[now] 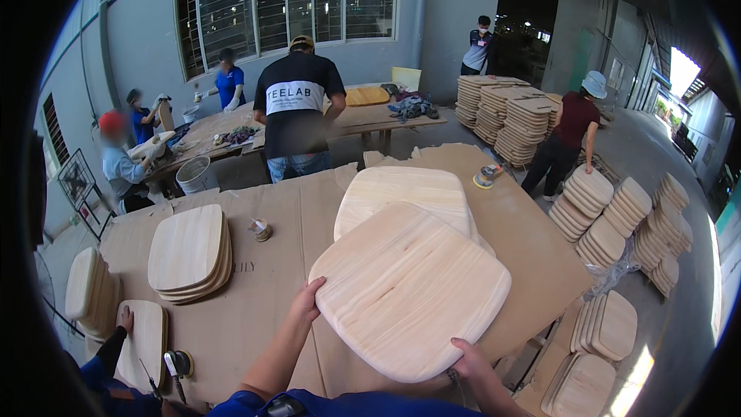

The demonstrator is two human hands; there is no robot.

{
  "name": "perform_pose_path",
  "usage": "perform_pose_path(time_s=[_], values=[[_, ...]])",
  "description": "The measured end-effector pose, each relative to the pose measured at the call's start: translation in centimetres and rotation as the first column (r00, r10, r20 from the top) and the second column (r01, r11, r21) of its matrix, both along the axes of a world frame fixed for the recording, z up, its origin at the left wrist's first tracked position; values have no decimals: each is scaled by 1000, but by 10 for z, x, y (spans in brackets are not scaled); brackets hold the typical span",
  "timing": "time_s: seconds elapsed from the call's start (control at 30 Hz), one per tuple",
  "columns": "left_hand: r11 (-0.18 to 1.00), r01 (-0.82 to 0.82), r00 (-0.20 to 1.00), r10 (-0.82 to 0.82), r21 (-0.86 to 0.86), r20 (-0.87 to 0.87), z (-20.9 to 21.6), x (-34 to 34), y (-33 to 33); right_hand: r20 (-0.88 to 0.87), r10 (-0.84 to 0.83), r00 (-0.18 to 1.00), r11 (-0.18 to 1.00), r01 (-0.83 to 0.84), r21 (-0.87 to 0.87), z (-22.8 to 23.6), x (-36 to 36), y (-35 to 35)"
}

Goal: The person uses a handheld orbital sander to smooth the surface of light-colored wooden plates. They move the sander across each plate, flip it over, and stack finished pieces on a pile. The person also wipes the surface with a cloth between sanding passes.

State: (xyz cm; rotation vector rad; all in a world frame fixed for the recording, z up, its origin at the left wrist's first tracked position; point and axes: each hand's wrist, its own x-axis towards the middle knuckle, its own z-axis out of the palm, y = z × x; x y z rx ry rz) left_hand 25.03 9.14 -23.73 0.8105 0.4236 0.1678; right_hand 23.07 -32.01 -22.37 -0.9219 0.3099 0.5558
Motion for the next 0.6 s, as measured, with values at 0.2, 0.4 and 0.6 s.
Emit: perform_pose_path(time_s=[0.2, 0.4, 0.6], values=[[961, 219, 975, -207, -166, 86, -39, -106, -25, 224, -29, 974, 977, 75, -201, 66, 13, -24], [762, 568, 715, -644, -311, -272, -75, -160, -61, 426, 451, 784, 843, -218, -492, 173, 23, 38], [559, 685, 486, -829, -468, -278, -112, -195, -80, 318, 687, 653, 639, -335, -693, 175, 30, 134]])
